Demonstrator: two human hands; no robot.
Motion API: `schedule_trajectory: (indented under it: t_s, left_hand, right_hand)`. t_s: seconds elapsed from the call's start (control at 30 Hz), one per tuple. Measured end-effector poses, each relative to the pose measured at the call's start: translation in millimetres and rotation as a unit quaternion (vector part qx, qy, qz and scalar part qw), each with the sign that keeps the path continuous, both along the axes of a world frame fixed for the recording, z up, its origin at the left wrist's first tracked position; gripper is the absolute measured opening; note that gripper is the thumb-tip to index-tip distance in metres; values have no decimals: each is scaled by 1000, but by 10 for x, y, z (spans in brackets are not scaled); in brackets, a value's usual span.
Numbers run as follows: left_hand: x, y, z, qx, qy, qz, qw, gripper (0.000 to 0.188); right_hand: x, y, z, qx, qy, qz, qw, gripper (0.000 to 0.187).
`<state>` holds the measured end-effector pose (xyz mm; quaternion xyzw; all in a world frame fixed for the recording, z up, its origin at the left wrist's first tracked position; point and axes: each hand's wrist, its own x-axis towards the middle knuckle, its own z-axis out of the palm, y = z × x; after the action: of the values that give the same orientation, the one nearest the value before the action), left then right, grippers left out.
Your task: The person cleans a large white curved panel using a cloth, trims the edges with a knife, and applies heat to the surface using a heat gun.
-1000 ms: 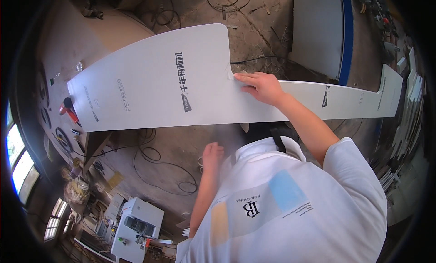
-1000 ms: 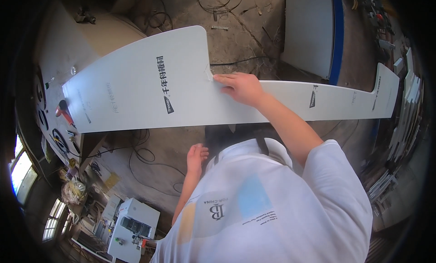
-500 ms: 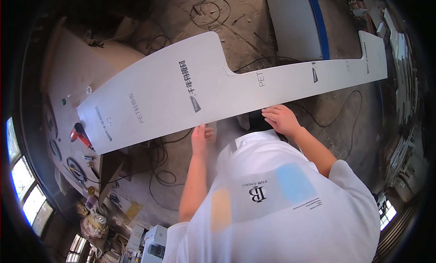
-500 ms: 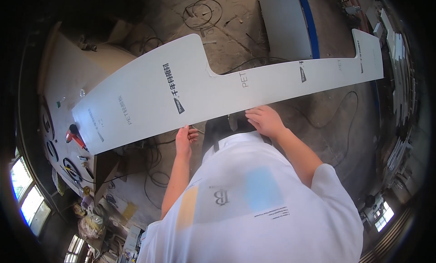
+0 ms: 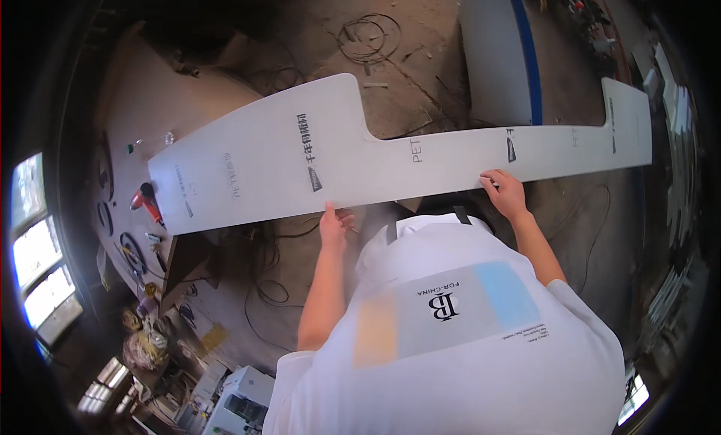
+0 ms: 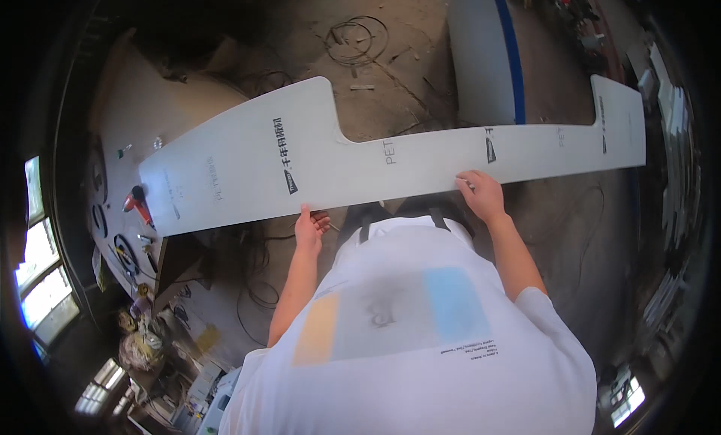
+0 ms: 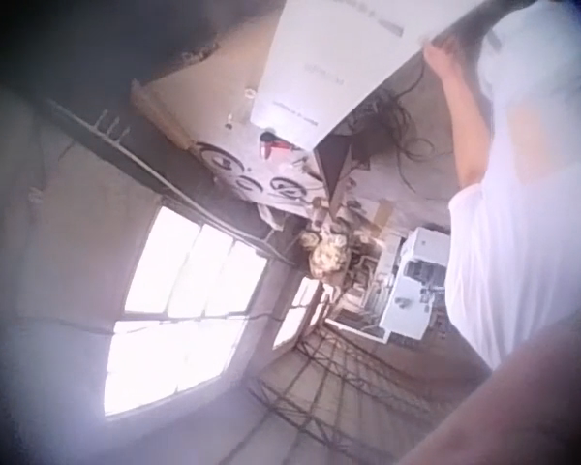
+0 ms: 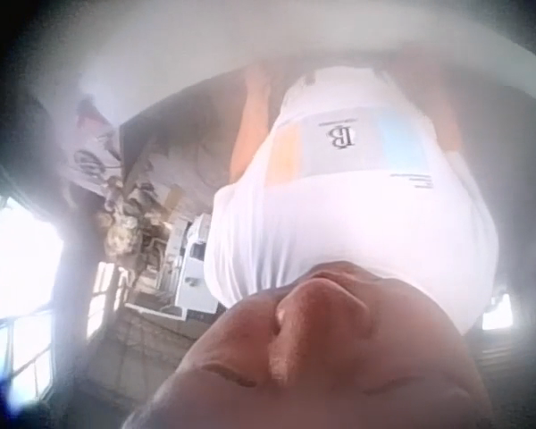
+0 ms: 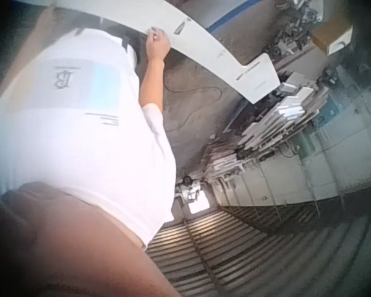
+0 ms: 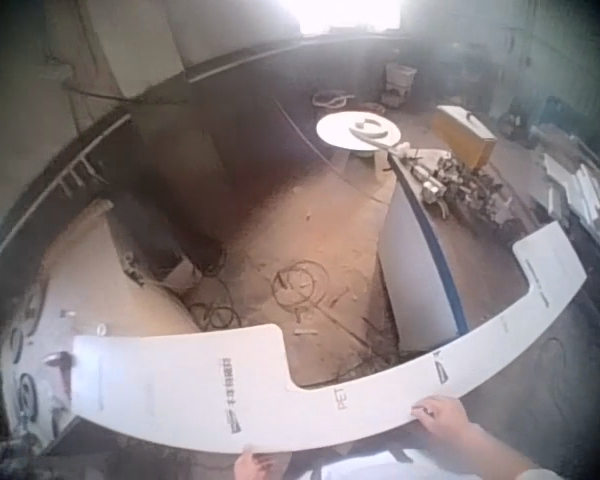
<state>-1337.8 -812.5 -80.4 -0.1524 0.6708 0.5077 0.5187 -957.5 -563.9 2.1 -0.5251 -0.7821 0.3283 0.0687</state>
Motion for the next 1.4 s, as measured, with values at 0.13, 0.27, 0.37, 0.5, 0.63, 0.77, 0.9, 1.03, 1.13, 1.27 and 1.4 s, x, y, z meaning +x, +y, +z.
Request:
schedule_trajectory:
  t_s: [0.13,0.27,0.37,0.5,0.63,0.77,0.9,1.03,1.13,1.27,1.4]
  left_hand:
    - [-67,-281,-269,-106,131,-95,981,43]
    - [-468,-309,45,-83,217,30,972,33]
    - [-1202,-672,199,-76,285,158,942,31]
    - [-2658,-1319,257,-104,418,223,875,25]
    - [-4403,-2213,83,-266,603,137,739,27]
    - [-5813,-2336,170,-427,568,-1,704,51]
    - [-6665,-2307,-14,-496,568,-44,655,69]
    - [-7467,-2472,-573,-446,536,-92,711,77]
    - [-8073,-2795,-743,-359,542,-207,731,74]
    - [-8300,-3681,-443,-454,582,-216,639,60]
    - [-8010,-3963,-211,-620,475,-171,600,58]
  right_hand:
    - [47,454,-251,-7,-1,63,998,20]
    - [143,570,-524,-7,-35,80,996,23]
    - [-156,487,-412,-40,-52,101,993,32]
    - [-530,184,-435,-106,-49,61,991,32]
    - [-917,-194,-340,-128,-68,64,987,31]
    - [-971,-674,-172,-98,-82,38,991,30]
    - [-857,-1011,158,-93,-160,-13,983,28]
    - [-936,-1267,447,-75,-214,-51,973,29]
    - [-1198,-1311,498,-58,-240,0,969,29]
    - [-1783,-1102,567,-74,-237,12,969,29]
    - [-1981,-1092,630,-98,-218,-12,971,26]
